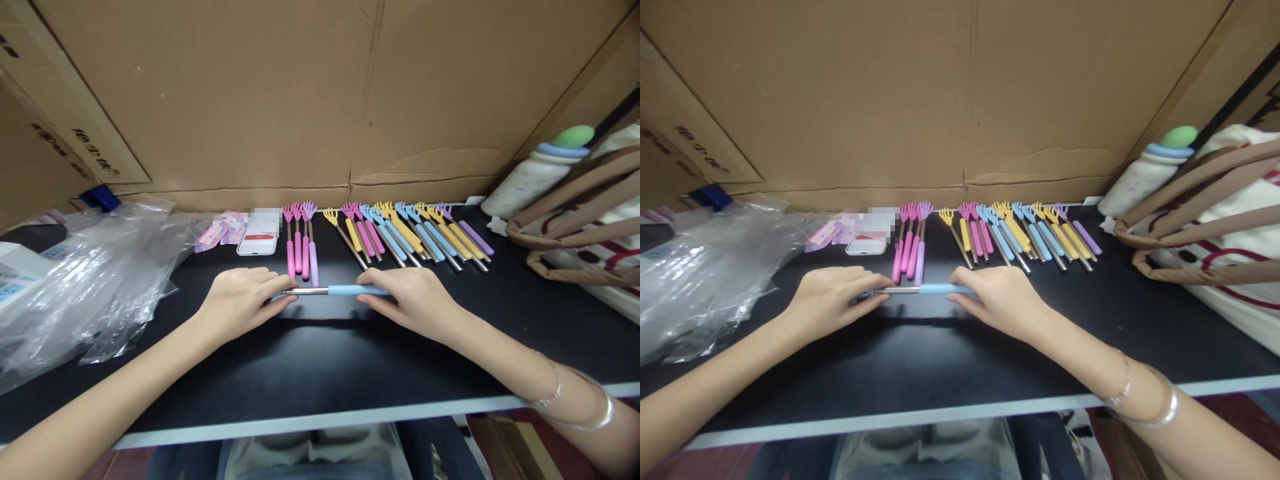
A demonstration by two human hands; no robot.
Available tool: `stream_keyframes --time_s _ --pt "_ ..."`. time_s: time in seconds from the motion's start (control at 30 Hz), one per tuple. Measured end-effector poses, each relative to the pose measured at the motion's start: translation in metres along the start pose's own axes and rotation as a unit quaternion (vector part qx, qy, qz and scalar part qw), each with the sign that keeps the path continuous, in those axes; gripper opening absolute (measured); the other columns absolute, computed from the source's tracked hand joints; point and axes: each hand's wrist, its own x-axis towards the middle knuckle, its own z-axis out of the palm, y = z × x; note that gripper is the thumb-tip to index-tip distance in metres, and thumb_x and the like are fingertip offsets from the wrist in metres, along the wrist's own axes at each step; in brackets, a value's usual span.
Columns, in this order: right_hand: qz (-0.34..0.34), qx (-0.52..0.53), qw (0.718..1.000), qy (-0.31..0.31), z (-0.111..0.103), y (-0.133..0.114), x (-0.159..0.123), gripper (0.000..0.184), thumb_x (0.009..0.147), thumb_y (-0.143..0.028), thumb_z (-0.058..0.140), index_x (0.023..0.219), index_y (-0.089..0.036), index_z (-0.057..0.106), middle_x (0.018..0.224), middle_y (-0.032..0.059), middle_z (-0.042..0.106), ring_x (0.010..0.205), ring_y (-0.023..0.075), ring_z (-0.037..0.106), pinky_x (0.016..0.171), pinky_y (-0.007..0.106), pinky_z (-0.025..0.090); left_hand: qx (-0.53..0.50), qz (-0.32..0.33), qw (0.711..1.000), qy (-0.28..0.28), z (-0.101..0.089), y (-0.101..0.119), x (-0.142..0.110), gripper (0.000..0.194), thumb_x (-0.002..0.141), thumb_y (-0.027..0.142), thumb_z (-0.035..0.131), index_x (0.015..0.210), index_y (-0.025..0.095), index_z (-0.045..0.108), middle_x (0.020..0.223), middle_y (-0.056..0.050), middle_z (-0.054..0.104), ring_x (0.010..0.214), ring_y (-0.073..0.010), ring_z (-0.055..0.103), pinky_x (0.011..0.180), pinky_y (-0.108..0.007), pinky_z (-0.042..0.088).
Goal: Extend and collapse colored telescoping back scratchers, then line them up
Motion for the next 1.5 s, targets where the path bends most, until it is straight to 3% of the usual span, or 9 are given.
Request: stream_keyframes --time_s 0.43,0.7,1.5 --pt "0.015 -0.043 0.999 0.029 -0.006 0.008 0.002 0.031 0.092 -0.045 0.039 0.09 -0.022 0.06 0.064 -0.0015 0.065 0.053 0.0104 0.057 0.051 0.022 0.031 0.014 -0.006 1.0 -0.007 -0.01 -0.004 0.005 0.023 0.091 0.034 0.042 0.094 0.025 0.063 0.073 0.001 0.063 0.071 -0.0133 0.056 0.051 -0.024 0.031" --pt "0.011 -0.073 0.996 0.05 -0.013 0.016 0.002 0.032 0.092 -0.046 0.039 0.09 -0.022 0.06 0.061 -0.0021 0.063 0.053 0.0107 0.056 0.051 0.022 0.031 0.026 -0.007 1.0 0.009 -0.014 -0.012 0.005 0.024 0.091 0.036 0.042 0.099 0.024 0.061 0.087 0.0 0.066 0.081 -0.0145 0.058 0.058 -0.024 0.037" --pt "-0.012 -0.046 0.999 0.004 -0.009 0.025 0.001 0.029 0.093 -0.042 0.038 0.089 -0.021 0.057 0.066 -0.0011 0.065 0.056 0.0113 0.059 0.053 0.022 0.032 0.027 0.035 0.999 0.031 -0.011 -0.013 0.003 0.023 0.09 0.037 0.043 0.094 0.022 0.061 0.077 0.0 0.063 0.07 -0.0128 0.057 0.056 -0.023 0.035"
